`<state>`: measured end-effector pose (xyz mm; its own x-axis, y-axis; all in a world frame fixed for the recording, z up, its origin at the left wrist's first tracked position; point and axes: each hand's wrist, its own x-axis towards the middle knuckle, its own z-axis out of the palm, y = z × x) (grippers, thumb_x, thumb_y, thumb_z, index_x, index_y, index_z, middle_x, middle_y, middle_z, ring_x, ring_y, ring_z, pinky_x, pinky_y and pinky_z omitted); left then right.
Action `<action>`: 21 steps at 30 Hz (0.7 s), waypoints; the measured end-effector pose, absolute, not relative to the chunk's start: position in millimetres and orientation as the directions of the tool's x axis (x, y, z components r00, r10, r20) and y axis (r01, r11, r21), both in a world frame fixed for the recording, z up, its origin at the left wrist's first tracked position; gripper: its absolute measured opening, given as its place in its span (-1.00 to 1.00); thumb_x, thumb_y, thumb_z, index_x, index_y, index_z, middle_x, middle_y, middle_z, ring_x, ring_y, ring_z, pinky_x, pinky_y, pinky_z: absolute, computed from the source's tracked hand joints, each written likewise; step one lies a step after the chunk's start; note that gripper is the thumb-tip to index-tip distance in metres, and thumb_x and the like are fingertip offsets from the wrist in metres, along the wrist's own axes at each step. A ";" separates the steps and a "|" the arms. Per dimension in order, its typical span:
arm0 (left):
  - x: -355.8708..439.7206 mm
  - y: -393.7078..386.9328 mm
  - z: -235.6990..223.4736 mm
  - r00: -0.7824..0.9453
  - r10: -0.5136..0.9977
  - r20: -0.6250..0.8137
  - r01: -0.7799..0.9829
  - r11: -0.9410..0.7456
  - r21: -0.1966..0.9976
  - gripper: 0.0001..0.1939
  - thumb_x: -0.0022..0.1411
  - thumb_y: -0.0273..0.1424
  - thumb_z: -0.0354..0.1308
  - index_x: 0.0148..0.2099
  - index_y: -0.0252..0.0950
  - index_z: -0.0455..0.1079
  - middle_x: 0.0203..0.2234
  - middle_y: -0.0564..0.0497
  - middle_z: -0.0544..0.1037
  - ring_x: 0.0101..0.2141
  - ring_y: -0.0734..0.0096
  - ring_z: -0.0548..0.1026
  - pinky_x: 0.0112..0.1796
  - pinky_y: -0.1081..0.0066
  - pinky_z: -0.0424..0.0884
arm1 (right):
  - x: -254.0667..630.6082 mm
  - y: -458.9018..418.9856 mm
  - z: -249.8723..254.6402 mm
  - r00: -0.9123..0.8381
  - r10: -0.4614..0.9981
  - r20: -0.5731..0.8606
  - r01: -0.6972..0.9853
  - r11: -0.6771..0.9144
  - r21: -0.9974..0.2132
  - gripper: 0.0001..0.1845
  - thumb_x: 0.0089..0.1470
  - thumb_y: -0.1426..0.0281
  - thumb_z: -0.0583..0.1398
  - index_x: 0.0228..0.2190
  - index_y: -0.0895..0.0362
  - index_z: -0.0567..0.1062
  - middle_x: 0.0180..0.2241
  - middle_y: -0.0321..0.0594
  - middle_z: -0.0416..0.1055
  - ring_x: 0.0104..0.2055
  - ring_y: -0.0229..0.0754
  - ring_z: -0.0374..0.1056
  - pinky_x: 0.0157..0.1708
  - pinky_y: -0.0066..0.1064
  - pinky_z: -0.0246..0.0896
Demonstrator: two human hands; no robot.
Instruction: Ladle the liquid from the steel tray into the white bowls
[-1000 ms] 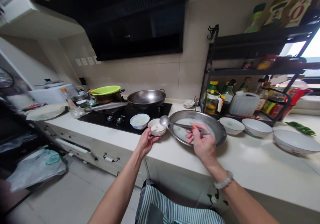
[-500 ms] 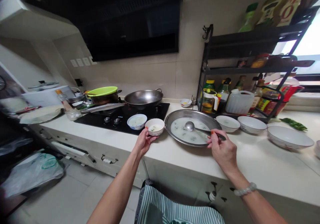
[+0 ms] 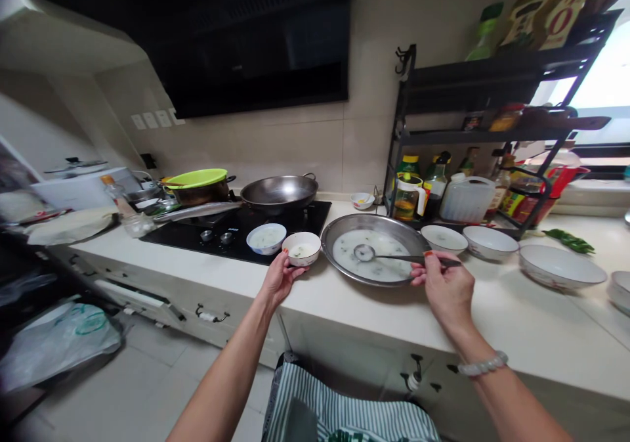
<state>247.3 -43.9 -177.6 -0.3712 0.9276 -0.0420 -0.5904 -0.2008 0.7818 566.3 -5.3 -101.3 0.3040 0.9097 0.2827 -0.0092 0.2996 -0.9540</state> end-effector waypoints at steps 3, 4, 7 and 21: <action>247.8 -44.8 -177.2 -0.371 0.928 -0.048 -0.591 -0.196 0.783 -0.68 0.19 -0.27 0.20 -0.09 -0.36 0.33 -0.31 -0.12 0.53 -0.44 0.33 0.58 -0.50 0.45 0.52 | 566.3 -4.7 -99.4 0.315 0.909 0.273 -0.039 0.300 -0.953 -0.70 -0.15 0.20 0.31 -0.44 0.12 0.41 -0.66 -0.26 0.44 -0.67 -0.21 0.36 -0.74 -0.45 0.27; 247.9 -45.0 -177.1 -0.371 0.927 -0.048 -0.593 -0.197 0.781 -0.67 0.19 -0.27 0.21 -0.08 -0.36 0.32 -0.31 -0.11 0.53 -0.45 0.34 0.58 -0.50 0.45 0.52 | 565.7 -5.1 -98.0 0.323 0.906 0.273 -0.046 0.303 -0.952 -0.70 -0.15 0.20 0.31 -0.44 0.13 0.40 -0.66 -0.26 0.43 -0.67 -0.21 0.35 -0.75 -0.46 0.26; 248.1 -45.0 -177.3 -0.369 0.928 -0.043 -0.599 -0.203 0.775 -0.66 0.17 -0.26 0.22 -0.07 -0.34 0.32 -0.33 -0.10 0.54 -0.45 0.34 0.58 -0.50 0.46 0.52 | 563.2 -7.9 -92.4 0.337 0.902 0.269 -0.049 0.302 -0.952 -0.75 -0.13 0.25 0.29 -0.46 0.14 0.39 -0.67 -0.26 0.43 -0.69 -0.24 0.33 -0.77 -0.49 0.23; 248.4 -44.1 -176.9 -0.373 0.927 -0.033 -0.592 -0.211 0.778 -0.67 0.18 -0.26 0.21 -0.09 -0.36 0.33 -0.21 -0.16 0.52 -0.39 0.30 0.58 -0.44 0.36 0.55 | 560.6 -12.0 -82.1 0.326 0.909 0.261 -0.026 0.284 -0.958 -0.90 -0.10 0.42 0.22 -0.46 0.13 0.38 -0.67 -0.21 0.43 -0.69 -0.21 0.32 -0.75 -0.48 0.24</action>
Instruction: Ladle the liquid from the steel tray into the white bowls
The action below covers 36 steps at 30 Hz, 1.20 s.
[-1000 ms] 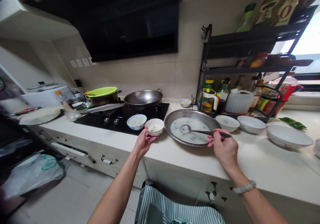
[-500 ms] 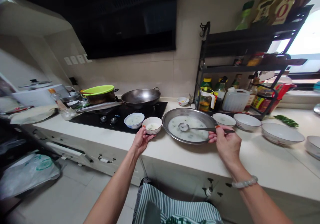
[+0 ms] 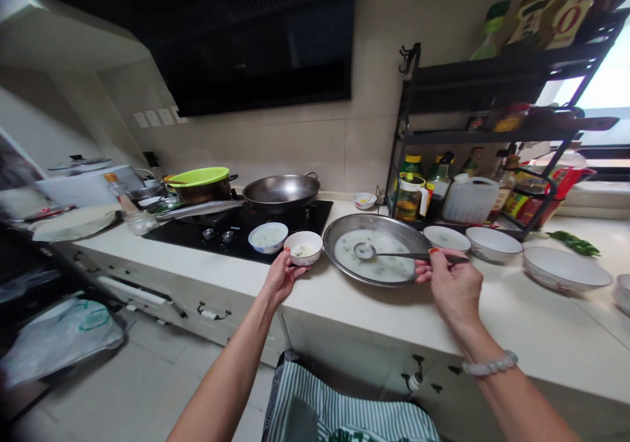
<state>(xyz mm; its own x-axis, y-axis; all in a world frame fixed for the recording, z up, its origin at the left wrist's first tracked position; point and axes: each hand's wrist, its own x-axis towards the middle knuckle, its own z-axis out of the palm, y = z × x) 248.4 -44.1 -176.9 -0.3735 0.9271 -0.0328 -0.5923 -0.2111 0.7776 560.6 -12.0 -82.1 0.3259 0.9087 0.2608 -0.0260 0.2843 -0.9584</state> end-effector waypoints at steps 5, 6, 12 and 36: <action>248.1 -44.2 -176.7 -0.382 0.923 -0.044 -0.589 -0.206 0.782 -0.69 0.19 -0.28 0.20 -0.09 -0.36 0.33 -0.22 -0.17 0.53 -0.40 0.28 0.58 -0.46 0.37 0.55 | 560.9 -11.5 -81.1 0.331 0.906 0.264 -0.031 0.290 -0.956 -0.90 -0.10 0.39 0.22 -0.47 0.13 0.38 -0.68 -0.22 0.42 -0.71 -0.22 0.30 -0.76 -0.48 0.23; 248.0 -44.2 -176.7 -0.379 0.924 -0.044 -0.590 -0.205 0.781 -0.69 0.19 -0.28 0.19 -0.09 -0.36 0.33 -0.23 -0.17 0.54 -0.41 0.29 0.58 -0.46 0.37 0.55 | 560.9 -11.8 -80.8 0.331 0.906 0.263 -0.023 0.286 -0.958 -0.90 -0.09 0.39 0.22 -0.47 0.13 0.38 -0.68 -0.21 0.42 -0.71 -0.22 0.30 -0.76 -0.47 0.23; 248.0 -44.2 -176.7 -0.377 0.925 -0.037 -0.586 -0.208 0.783 -0.69 0.19 -0.27 0.19 -0.09 -0.36 0.33 -0.22 -0.17 0.53 -0.41 0.30 0.58 -0.45 0.37 0.55 | 560.6 -13.0 -79.8 0.329 0.907 0.263 -0.014 0.284 -0.959 -0.91 -0.10 0.42 0.21 -0.48 0.13 0.37 -0.68 -0.23 0.41 -0.71 -0.22 0.30 -0.76 -0.48 0.23; 247.9 -41.8 -180.5 -0.385 0.923 -0.020 -0.591 -0.229 0.773 -0.68 0.14 -0.26 0.24 -0.14 -0.34 0.29 -0.28 -0.09 0.49 -0.42 0.31 0.58 -0.47 0.38 0.54 | 484.6 -9.2 -45.2 0.150 0.920 0.362 -0.168 0.384 -0.908 -0.76 -0.08 0.25 0.27 -0.44 0.12 0.37 -0.67 -0.28 0.41 -0.70 -0.24 0.33 -0.77 -0.49 0.23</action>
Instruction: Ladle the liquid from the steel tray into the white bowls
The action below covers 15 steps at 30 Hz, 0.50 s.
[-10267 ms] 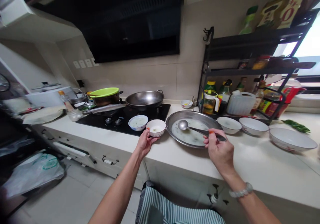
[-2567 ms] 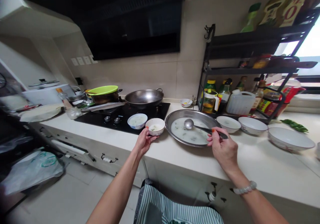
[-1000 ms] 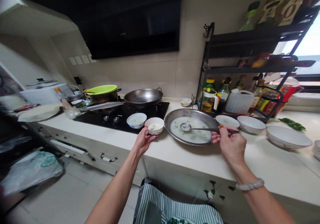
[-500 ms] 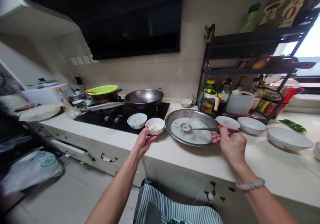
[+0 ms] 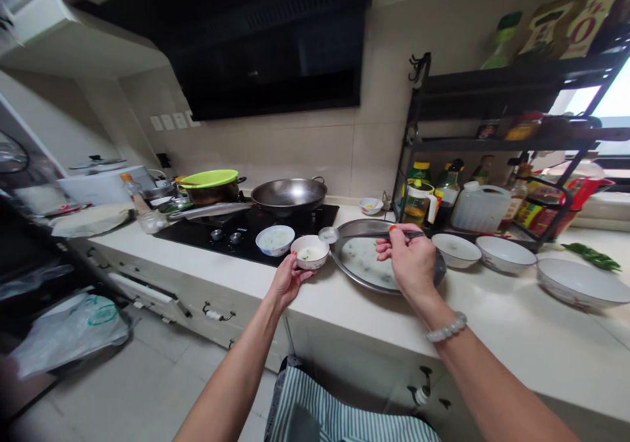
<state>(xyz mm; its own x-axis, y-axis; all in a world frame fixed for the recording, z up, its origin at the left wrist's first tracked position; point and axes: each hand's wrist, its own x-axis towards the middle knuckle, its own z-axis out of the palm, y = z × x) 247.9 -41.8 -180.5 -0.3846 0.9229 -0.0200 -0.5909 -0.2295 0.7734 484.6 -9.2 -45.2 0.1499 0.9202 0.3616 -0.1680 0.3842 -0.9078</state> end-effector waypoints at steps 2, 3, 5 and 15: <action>248.2 -42.1 -180.4 -0.383 0.924 -0.015 -0.592 -0.233 0.772 -0.66 0.13 -0.25 0.25 -0.14 -0.33 0.29 -0.28 -0.08 0.49 -0.42 0.32 0.57 -0.48 0.40 0.54 | 476.7 -12.6 -50.6 0.080 0.909 0.410 -0.120 0.417 -0.901 -0.74 -0.05 0.21 0.26 -0.41 0.12 0.38 -0.68 -0.29 0.40 -0.67 -0.19 0.36 -0.74 -0.45 0.27; 248.3 -42.2 -180.5 -0.380 0.925 -0.014 -0.595 -0.233 0.770 -0.66 0.12 -0.25 0.25 -0.15 -0.33 0.29 -0.29 -0.08 0.49 -0.43 0.32 0.57 -0.49 0.41 0.53 | 473.7 -14.7 -54.5 0.037 0.896 0.443 -0.089 0.445 -0.891 -0.74 -0.03 0.20 0.25 -0.39 0.12 0.38 -0.68 -0.29 0.39 -0.65 -0.17 0.38 -0.71 -0.43 0.29; 248.5 -42.3 -180.8 -0.378 0.926 -0.015 -0.599 -0.232 0.766 -0.67 0.12 -0.25 0.25 -0.16 -0.33 0.29 -0.32 -0.06 0.48 -0.44 0.32 0.57 -0.50 0.42 0.53 | 470.2 -19.4 -63.6 -0.048 0.853 0.519 -0.033 0.518 -0.855 -0.74 0.03 0.19 0.21 -0.34 0.12 0.40 -0.69 -0.31 0.38 -0.61 -0.14 0.42 -0.64 -0.39 0.33; 247.1 -41.8 -182.5 -0.371 0.929 -0.006 -0.589 -0.230 0.775 -0.69 0.14 -0.25 0.23 -0.15 -0.33 0.31 -0.30 -0.09 0.50 -0.42 0.34 0.57 -0.46 0.40 0.54 | 481.2 -42.2 -92.3 -0.400 0.467 0.789 -0.031 0.853 -0.520 -0.83 0.13 0.40 0.14 -0.23 0.09 0.50 -0.43 -0.21 0.47 -0.54 -0.25 0.40 -0.58 -0.41 0.36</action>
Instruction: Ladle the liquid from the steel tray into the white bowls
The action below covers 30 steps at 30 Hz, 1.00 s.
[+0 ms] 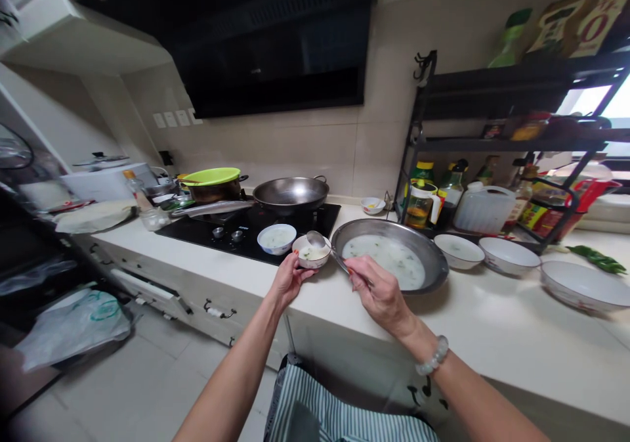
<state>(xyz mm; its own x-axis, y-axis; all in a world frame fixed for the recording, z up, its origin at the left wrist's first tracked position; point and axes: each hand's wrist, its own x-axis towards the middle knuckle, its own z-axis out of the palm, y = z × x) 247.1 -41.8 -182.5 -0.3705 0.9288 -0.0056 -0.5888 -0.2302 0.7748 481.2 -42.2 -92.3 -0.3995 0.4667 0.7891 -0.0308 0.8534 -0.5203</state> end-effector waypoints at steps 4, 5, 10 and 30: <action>247.6 -42.2 -180.5 -0.382 0.924 -0.012 -0.590 -0.234 0.773 -0.74 0.17 -0.28 0.21 -0.18 -0.34 0.31 -0.33 -0.07 0.49 -0.44 0.33 0.57 -0.46 0.36 0.55 | 479.7 -35.4 -98.2 -0.140 0.767 0.626 -0.023 0.630 -0.776 -0.79 0.12 0.26 0.16 -0.26 0.13 0.45 -0.58 -0.27 0.43 -0.61 -0.23 0.39 -0.61 -0.41 0.35; 247.9 -42.3 -179.7 -0.384 0.923 -0.016 -0.592 -0.233 0.772 -0.74 0.17 -0.28 0.20 -0.19 -0.35 0.31 -0.34 -0.06 0.49 -0.44 0.33 0.57 -0.46 0.36 0.55 | 480.9 -31.8 -98.1 -0.047 0.831 0.554 -0.066 0.551 -0.832 -0.75 0.09 0.22 0.19 -0.28 0.14 0.43 -0.61 -0.28 0.42 -0.62 -0.22 0.39 -0.64 -0.41 0.34; 248.7 -43.1 -177.5 -0.388 0.921 -0.035 -0.599 -0.222 0.769 -0.74 0.17 -0.28 0.20 -0.19 -0.34 0.30 -0.40 -0.02 0.47 -0.46 0.32 0.57 -0.48 0.39 0.54 | 506.8 -17.4 -90.6 0.218 0.927 0.304 -0.274 0.358 -0.893 -0.62 -0.12 0.15 0.31 -0.36 0.15 0.37 -0.64 -0.28 0.42 -0.64 -0.22 0.37 -0.72 -0.47 0.26; 248.2 -44.5 -177.5 -0.386 0.922 -0.036 -0.577 -0.211 0.789 -0.68 0.17 -0.25 0.21 -0.11 -0.34 0.31 -0.36 -0.06 0.53 -0.45 0.32 0.58 -0.47 0.42 0.53 | 572.4 -32.1 -105.4 0.191 0.913 0.359 0.079 0.351 -0.933 -0.53 -0.13 0.02 0.27 -0.37 0.15 0.40 -0.66 -0.26 0.45 -0.71 -0.24 0.33 -0.71 -0.44 0.28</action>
